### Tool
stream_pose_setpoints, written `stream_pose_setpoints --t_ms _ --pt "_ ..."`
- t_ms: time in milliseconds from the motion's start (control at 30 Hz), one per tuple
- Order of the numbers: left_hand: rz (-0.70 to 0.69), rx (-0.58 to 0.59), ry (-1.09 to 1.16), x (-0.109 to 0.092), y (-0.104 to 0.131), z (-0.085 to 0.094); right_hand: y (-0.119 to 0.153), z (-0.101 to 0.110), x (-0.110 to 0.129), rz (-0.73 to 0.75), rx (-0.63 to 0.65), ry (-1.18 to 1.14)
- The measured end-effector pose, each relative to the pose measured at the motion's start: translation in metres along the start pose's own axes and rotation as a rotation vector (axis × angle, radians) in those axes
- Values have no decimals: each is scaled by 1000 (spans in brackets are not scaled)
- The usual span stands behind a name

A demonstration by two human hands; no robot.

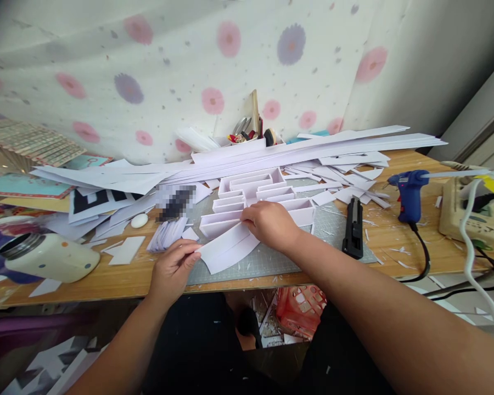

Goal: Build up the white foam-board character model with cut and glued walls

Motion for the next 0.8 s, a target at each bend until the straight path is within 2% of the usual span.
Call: stream_pose_setpoints --t_ms 167,433,633,800 --pt "65 109 46 5 -2 -7 1 0 1 -8 -11 25" --pt "-88 204 34 0 -6 -10 6 -3 6 29 -10 98" --pt "-209 239 39 -7 -5 -11 15 3 26 202 -68 206" --pt "-266 327 69 -15 -7 -14 21 7 33 268 -65 199"
Point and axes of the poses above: each hand's wrist, its own y-axis away from the middle knuckle, its own z-axis out of the back of the hand, x = y × z, the point moved 8 cm from there along -y, towards the middle knuckle, and after that the axes turned 1 degree about -y, right-handed, at the moved point
